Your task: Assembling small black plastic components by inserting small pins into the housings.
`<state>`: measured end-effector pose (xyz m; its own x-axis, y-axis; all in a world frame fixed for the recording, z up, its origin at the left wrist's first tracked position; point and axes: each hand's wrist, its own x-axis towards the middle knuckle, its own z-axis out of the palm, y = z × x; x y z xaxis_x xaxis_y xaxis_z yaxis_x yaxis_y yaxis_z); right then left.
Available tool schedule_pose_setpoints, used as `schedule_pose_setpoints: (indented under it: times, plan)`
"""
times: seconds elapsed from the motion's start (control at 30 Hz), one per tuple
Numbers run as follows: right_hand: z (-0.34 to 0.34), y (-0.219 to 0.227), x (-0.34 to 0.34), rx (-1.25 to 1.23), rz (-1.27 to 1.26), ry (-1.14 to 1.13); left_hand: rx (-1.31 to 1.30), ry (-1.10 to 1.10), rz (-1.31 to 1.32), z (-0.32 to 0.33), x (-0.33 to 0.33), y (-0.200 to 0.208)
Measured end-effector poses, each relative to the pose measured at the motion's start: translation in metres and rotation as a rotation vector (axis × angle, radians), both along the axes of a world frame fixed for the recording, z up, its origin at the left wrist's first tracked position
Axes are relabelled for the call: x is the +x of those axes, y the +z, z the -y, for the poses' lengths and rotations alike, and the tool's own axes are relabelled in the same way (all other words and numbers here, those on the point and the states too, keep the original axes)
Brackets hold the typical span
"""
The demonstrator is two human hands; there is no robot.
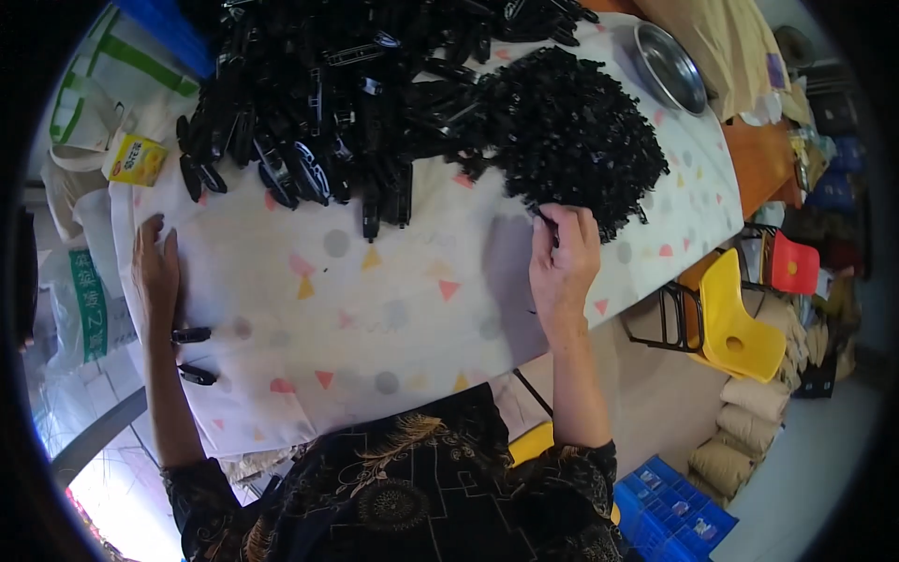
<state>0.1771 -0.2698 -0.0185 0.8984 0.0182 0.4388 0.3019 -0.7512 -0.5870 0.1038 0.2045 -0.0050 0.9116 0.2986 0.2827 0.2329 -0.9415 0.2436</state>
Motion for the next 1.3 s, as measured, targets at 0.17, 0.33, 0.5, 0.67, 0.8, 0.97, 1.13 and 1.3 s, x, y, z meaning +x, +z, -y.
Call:
schedule_pose_setpoints:
  times: [0.17, 0.33, 0.5, 0.67, 0.8, 0.97, 1.13, 1.3]
  plan:
    - [0.001, 0.010, 0.019, -0.459, 0.104, 0.011, -0.373, 0.069, -0.061, -0.017, 0.070, -0.026]
    - [-0.010, 0.018, 0.036, -0.742, 0.110, 0.149, -0.633, 0.159, -0.227, -0.063, 0.096, -0.048]
    - [-0.005, 0.010, 0.036, -0.728, 0.134, 0.278, -0.421, -0.102, -0.150, -0.031, 0.070, -0.042]
    - [0.001, 0.006, 0.009, -0.457, -0.037, 0.408, -0.216, -0.235, -0.051, 0.042, 0.024, -0.012]
    - [-0.004, 0.016, -0.001, -0.399, 0.010, 0.508, -0.202, -0.195, -0.050, 0.066, -0.015, -0.003]
    - [-0.020, 0.018, 0.038, -0.537, 0.263, 0.457, -0.845, -0.132, 0.003, 0.101, -0.050, -0.013]
    - [-0.023, 0.019, 0.063, -0.739, 0.313, 0.538, -1.623, -0.210, -0.063, 0.155, -0.077, 0.012]
    - [-0.018, -0.004, 0.063, -0.734, 0.381, 0.517, -1.998, -0.216, -0.076, 0.185, -0.089, 0.008]
